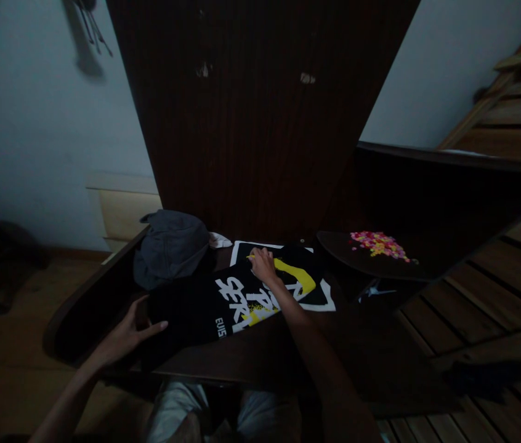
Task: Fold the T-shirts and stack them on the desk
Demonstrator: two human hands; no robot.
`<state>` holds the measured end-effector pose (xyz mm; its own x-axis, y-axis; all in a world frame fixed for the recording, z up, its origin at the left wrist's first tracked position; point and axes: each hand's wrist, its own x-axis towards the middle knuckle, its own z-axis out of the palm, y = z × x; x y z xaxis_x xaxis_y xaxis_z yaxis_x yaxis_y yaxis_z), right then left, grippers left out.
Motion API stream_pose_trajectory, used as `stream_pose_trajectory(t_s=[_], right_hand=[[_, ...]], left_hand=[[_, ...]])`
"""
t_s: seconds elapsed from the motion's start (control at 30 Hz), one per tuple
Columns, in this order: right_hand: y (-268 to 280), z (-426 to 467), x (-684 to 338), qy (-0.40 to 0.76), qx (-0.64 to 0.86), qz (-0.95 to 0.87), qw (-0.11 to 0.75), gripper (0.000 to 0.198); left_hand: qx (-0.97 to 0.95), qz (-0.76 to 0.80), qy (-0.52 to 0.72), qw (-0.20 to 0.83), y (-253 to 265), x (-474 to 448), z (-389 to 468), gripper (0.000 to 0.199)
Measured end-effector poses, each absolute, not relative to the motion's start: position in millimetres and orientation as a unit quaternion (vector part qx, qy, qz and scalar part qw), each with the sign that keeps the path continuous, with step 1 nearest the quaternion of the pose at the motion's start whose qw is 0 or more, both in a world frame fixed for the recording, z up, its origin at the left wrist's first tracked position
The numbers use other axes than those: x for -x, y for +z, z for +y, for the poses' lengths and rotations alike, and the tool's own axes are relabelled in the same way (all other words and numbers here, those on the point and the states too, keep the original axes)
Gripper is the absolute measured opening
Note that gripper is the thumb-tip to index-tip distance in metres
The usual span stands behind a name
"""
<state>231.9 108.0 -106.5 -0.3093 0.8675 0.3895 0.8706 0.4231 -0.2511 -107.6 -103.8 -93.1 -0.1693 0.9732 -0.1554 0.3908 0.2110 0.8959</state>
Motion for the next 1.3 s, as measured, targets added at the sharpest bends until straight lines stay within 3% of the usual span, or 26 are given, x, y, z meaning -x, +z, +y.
stream_pose_trajectory(t_s=[0.13,0.37,0.5,0.63,0.87,1.07,1.3], right_hand=[[-109.0,110.3,-233.8,0.014,0.524,-0.810,0.263,0.014],[-109.4,110.7,-234.1,0.029,0.489,-0.815,0.308,0.019],[-107.8,110.6,-236.8,0.064,0.485,-0.814,0.315,0.022],[-101.7,115.3,-241.2,0.100,0.473,-0.827,0.289,0.022],[-95.9,123.5,-244.2,0.108,0.479,-0.832,0.258,0.030],[-105.1,113.7,-244.1,-0.017,0.527,-0.813,0.247,0.021],[-110.9,97.7,-251.3,-0.071,0.544,-0.796,0.256,0.036]], left_hand=[[-0.601,0.605,0.351,0.386,-98.4,105.4,-118.0,0.111],[-0.553,0.621,0.447,0.330,-93.8,101.1,-121.0,0.060],[-0.441,0.636,0.458,0.437,-92.9,106.8,-118.7,0.043],[-0.381,0.617,0.430,0.538,-80.1,108.2,-118.3,0.049],[-0.488,0.627,0.387,0.468,-70.7,104.3,-114.6,0.070],[-0.512,0.592,0.446,0.434,-80.0,112.8,-120.1,0.078],[-0.573,0.584,0.355,0.452,-83.1,97.3,-130.7,0.077]])
